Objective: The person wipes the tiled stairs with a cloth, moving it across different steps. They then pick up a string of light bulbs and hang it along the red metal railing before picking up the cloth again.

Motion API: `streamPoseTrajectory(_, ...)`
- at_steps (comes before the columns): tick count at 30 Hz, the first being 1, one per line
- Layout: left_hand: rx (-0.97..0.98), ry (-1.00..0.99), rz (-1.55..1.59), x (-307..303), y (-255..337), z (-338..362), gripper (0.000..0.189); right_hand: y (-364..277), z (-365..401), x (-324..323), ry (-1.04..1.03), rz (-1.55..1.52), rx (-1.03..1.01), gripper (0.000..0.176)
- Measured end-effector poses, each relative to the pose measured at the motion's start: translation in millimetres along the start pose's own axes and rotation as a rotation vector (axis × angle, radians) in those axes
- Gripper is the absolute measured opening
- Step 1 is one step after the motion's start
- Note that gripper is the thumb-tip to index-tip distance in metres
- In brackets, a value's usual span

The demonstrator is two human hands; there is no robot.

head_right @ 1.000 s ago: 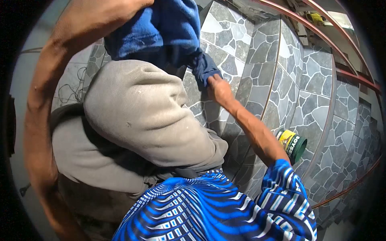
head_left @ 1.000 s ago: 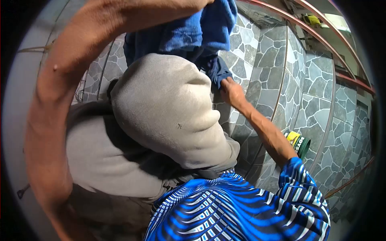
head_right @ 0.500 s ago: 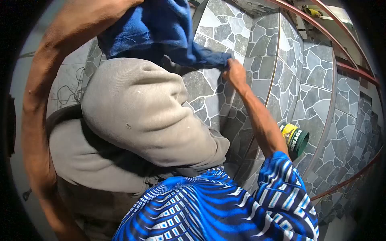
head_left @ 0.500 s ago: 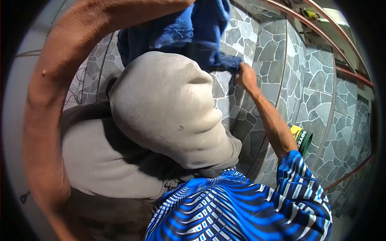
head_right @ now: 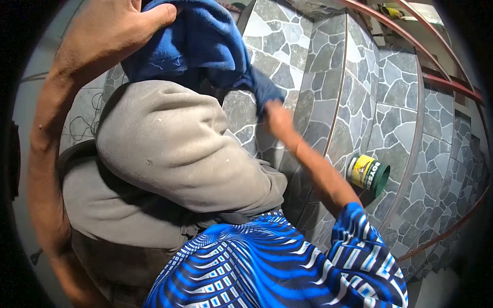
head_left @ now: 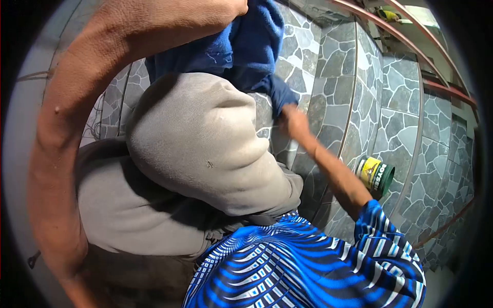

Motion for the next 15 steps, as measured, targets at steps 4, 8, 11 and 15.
streamPoseTrajectory(4,-0.254,-0.223,0.244,-24.3,-2.6,-14.5,0.032,2.7,-8.5,-17.5,-0.022,-0.03,-0.025,0.014)
streamPoseTrajectory(8,-0.236,-0.149,0.302,-6.3,-0.7,-6.3,0.033,40.0,-30.2,-12.2,-0.176,0.17,0.134,0.012)
streamPoseTrajectory(11,-0.226,-0.149,0.273,-16.5,1.5,-6.3,0.034,-23.9,7.7,-23.4,-0.23,0.258,0.109,0.013)
streamPoseTrajectory(15,-0.052,-0.117,0.21,-9.1,-8.4,5.8,0.035,2.6,3.1,-13.6,-0.194,0.24,0.116,0.015)
Point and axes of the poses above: each hand's wrist, its own z-axis away from the middle knuckle, its own x-axis out of the palm, y = z × x, the point moved 1 cm from there along -z, towards the middle knuckle, and after that the axes turned 11 degrees about z, right-handed, at the moved point
